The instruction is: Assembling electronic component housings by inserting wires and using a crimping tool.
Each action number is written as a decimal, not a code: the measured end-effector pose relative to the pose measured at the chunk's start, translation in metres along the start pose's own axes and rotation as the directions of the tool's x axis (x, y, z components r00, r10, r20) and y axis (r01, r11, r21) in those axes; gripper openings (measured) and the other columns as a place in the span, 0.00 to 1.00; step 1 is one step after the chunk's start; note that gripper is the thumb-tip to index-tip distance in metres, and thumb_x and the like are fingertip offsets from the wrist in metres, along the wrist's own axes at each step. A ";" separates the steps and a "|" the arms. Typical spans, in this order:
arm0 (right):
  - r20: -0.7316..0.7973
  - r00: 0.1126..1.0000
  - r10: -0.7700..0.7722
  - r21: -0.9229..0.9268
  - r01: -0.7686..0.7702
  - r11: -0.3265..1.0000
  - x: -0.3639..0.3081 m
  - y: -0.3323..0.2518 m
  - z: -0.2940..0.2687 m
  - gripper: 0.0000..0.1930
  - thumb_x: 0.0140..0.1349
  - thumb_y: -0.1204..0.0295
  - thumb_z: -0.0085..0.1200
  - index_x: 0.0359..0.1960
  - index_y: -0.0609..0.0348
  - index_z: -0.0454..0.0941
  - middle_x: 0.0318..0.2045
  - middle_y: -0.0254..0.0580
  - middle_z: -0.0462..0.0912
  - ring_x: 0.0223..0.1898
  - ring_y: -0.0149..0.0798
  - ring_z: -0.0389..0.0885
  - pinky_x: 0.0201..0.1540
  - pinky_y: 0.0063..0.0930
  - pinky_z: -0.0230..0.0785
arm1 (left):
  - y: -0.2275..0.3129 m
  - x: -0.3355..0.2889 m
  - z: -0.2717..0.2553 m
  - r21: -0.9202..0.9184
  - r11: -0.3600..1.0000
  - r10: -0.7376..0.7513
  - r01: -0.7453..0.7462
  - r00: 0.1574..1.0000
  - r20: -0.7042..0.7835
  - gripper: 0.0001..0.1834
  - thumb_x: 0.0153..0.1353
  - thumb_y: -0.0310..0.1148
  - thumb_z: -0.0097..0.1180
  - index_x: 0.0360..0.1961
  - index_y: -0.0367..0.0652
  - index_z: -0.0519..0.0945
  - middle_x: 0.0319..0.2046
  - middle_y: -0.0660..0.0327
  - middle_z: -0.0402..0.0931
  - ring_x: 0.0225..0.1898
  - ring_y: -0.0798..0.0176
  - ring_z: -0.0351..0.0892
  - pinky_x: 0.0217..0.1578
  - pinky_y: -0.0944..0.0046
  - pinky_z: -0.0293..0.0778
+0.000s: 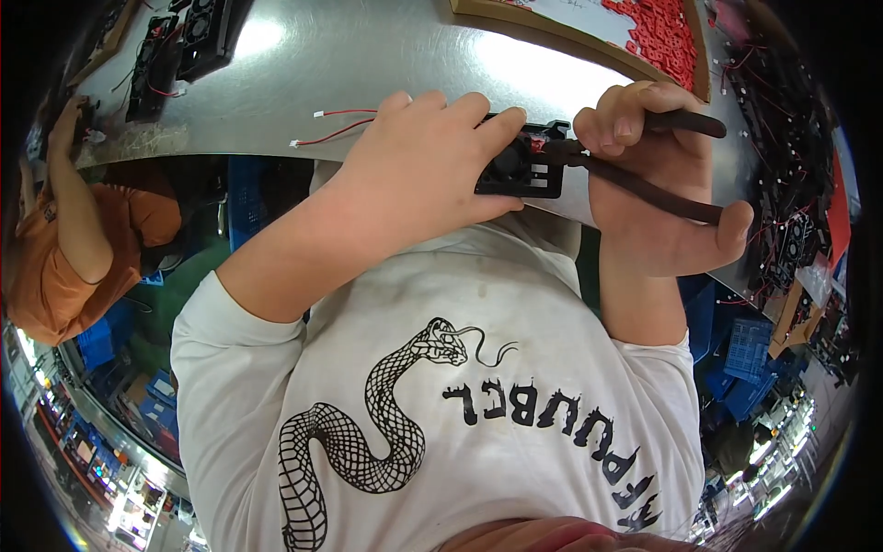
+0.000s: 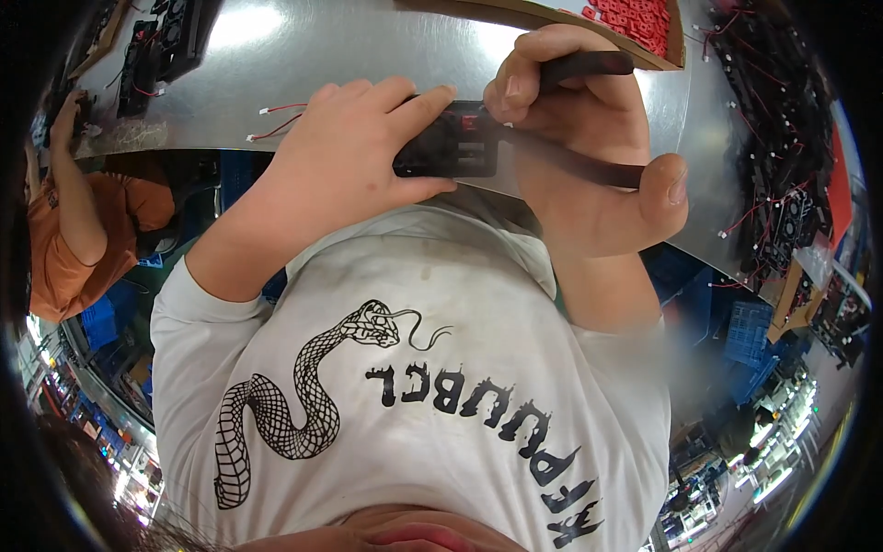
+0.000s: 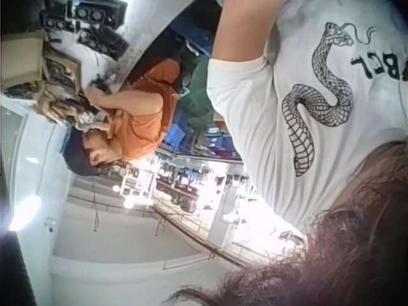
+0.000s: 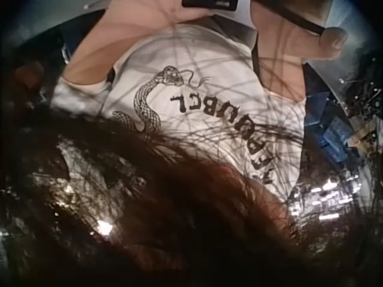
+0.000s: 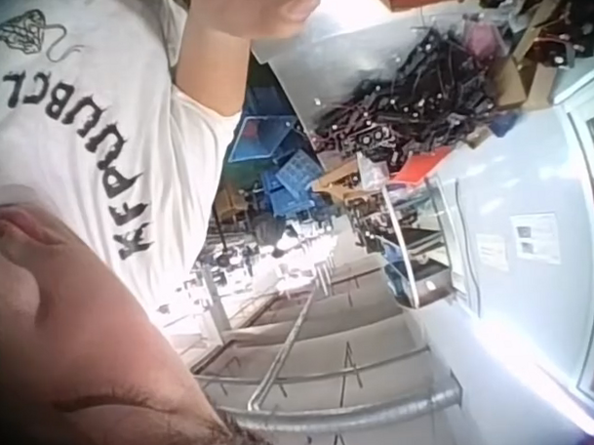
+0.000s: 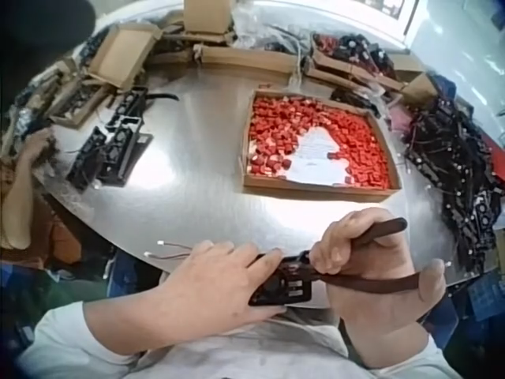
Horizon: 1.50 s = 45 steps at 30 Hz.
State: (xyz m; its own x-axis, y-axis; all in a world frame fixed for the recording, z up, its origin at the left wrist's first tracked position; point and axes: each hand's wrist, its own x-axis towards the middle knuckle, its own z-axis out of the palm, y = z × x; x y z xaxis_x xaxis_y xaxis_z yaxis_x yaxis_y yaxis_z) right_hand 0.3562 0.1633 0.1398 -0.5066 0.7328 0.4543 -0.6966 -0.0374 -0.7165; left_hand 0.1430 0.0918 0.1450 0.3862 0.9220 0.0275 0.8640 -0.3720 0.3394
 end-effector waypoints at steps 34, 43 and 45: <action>0.122 0.987 0.102 -0.157 -0.082 0.984 -0.004 -0.006 0.006 0.56 0.54 0.28 0.54 0.59 0.81 0.70 0.51 0.50 0.74 0.42 0.37 0.68 0.43 0.32 0.62 | 0.006 0.004 -0.004 -0.071 0.993 0.096 -0.089 0.991 0.089 0.37 0.55 0.56 0.68 0.62 0.50 0.77 0.43 0.59 0.79 0.47 0.53 0.81 0.49 0.51 0.72; -0.203 0.941 0.271 -0.313 -0.324 0.893 -0.007 -0.016 0.031 0.59 0.45 0.28 0.62 0.58 0.79 0.70 0.50 0.46 0.75 0.41 0.35 0.67 0.44 0.33 0.63 | 0.005 0.004 -0.003 -0.080 0.995 0.072 -0.063 0.990 0.120 0.37 0.55 0.56 0.68 0.62 0.50 0.77 0.44 0.60 0.79 0.47 0.53 0.81 0.50 0.50 0.72; -0.077 0.979 0.191 -0.280 -0.205 0.938 -0.008 -0.009 0.017 0.59 0.45 0.28 0.62 0.59 0.79 0.69 0.51 0.46 0.75 0.41 0.35 0.66 0.44 0.34 0.64 | 0.005 0.005 -0.003 -0.094 0.992 0.089 -0.079 0.990 0.112 0.37 0.55 0.56 0.68 0.62 0.50 0.77 0.44 0.60 0.79 0.47 0.53 0.81 0.50 0.50 0.71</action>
State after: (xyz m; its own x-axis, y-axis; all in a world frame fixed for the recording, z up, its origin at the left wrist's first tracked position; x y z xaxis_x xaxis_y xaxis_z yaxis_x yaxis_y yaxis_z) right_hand 0.3579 0.1460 0.1511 -0.5897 0.7622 0.2670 -0.4072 0.0048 -0.9133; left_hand 0.1484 0.0947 0.1496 0.4955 0.8673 -0.0483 0.7968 -0.4316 0.4229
